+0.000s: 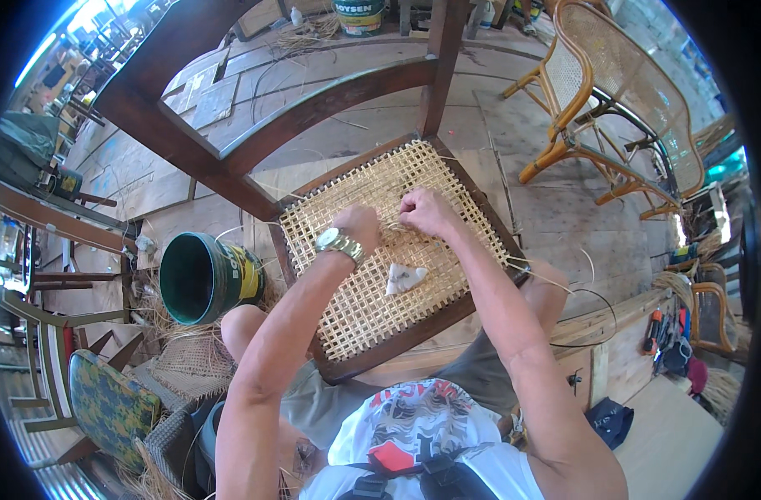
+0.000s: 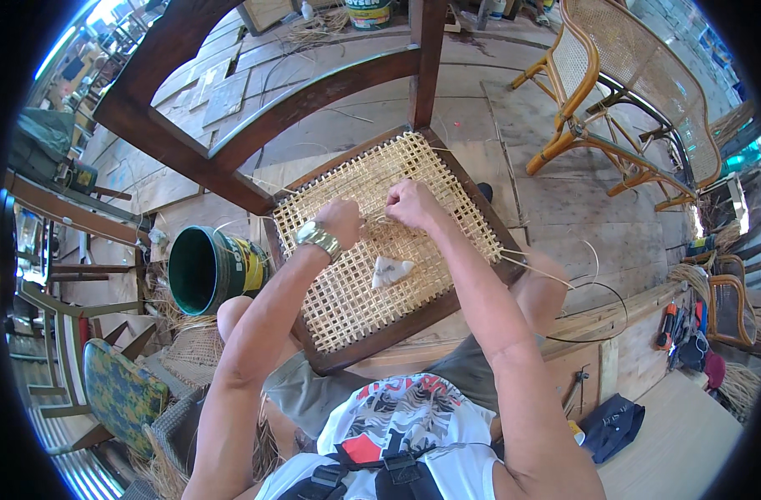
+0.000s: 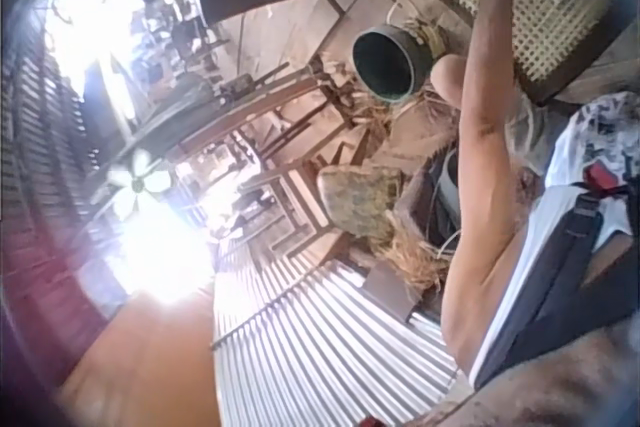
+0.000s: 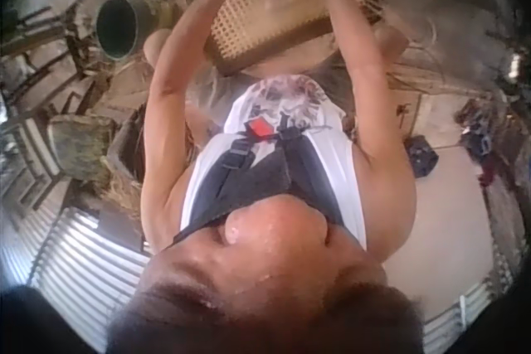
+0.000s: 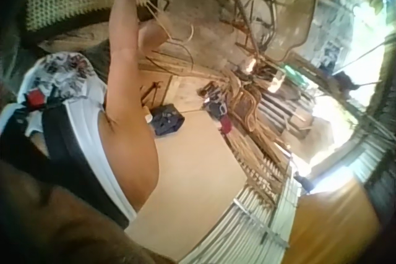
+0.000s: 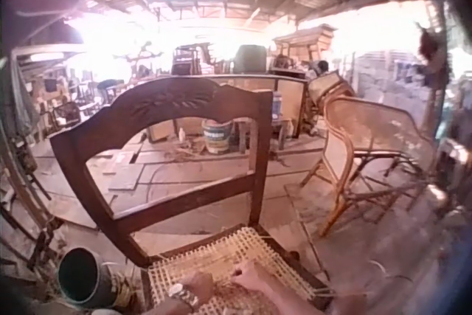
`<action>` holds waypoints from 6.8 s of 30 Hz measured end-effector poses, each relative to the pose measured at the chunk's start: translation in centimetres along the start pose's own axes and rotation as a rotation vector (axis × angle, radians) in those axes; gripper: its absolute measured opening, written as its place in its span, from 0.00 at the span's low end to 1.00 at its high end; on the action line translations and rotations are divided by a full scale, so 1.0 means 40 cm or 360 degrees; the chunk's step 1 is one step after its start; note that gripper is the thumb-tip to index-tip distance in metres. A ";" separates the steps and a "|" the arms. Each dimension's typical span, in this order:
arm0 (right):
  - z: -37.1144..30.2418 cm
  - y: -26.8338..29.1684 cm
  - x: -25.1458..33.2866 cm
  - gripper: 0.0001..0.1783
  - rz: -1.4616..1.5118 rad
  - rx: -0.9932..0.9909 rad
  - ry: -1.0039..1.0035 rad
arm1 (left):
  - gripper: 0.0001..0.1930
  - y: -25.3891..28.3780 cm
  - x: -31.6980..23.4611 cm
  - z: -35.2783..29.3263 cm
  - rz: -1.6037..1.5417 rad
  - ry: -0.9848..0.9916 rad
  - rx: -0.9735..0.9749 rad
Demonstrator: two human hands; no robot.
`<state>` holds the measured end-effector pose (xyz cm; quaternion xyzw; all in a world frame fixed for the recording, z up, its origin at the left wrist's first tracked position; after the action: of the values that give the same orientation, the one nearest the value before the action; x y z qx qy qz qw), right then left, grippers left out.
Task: Weaving a rattan seat into a wooden chair frame using cane strips and tools.
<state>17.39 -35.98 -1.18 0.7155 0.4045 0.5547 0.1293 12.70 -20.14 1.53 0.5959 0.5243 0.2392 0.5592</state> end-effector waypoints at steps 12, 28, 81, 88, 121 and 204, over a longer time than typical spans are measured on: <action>-0.041 -0.062 0.080 0.11 -0.0419 -0.0109 -0.0020 | 0.21 -0.077 0.134 0.039 -0.0298 0.0019 0.0261; -0.028 -0.021 0.197 0.24 0.0673 0.0163 0.0268 | 0.20 0.294 0.129 -0.226 -0.0016 0.0126 -0.0625; 0.027 -0.084 0.121 0.16 0.0776 0.0292 0.0006 | 0.20 0.222 0.147 -0.150 -0.0215 0.0284 -0.0627; 0.000 -0.074 0.090 0.11 -0.0055 -0.0342 0.0143 | 0.14 0.065 0.130 -0.094 -0.0037 0.0256 -0.0164; -0.185 0.007 0.041 0.12 0.0117 -0.0490 0.0179 | 0.21 0.186 0.325 -0.479 0.0292 0.0855 -0.0810; 0.058 -0.114 0.250 0.06 -0.0522 0.0378 0.0920 | 0.19 0.130 0.202 -0.217 -0.0047 0.0206 -0.1442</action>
<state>18.06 -25.23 2.00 0.4646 0.5955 0.6552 0.0127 9.70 -8.42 6.14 0.2675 0.4091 0.4731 0.7330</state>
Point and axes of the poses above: each hand's wrist, its own z-axis towards the middle knuckle, its own y-axis out of the back of the hand, x = y × z, the point moved 5 cm from there along z, towards the middle knuckle, and after that the axes turned 13 degrees about -y, right-handed, at the moved point
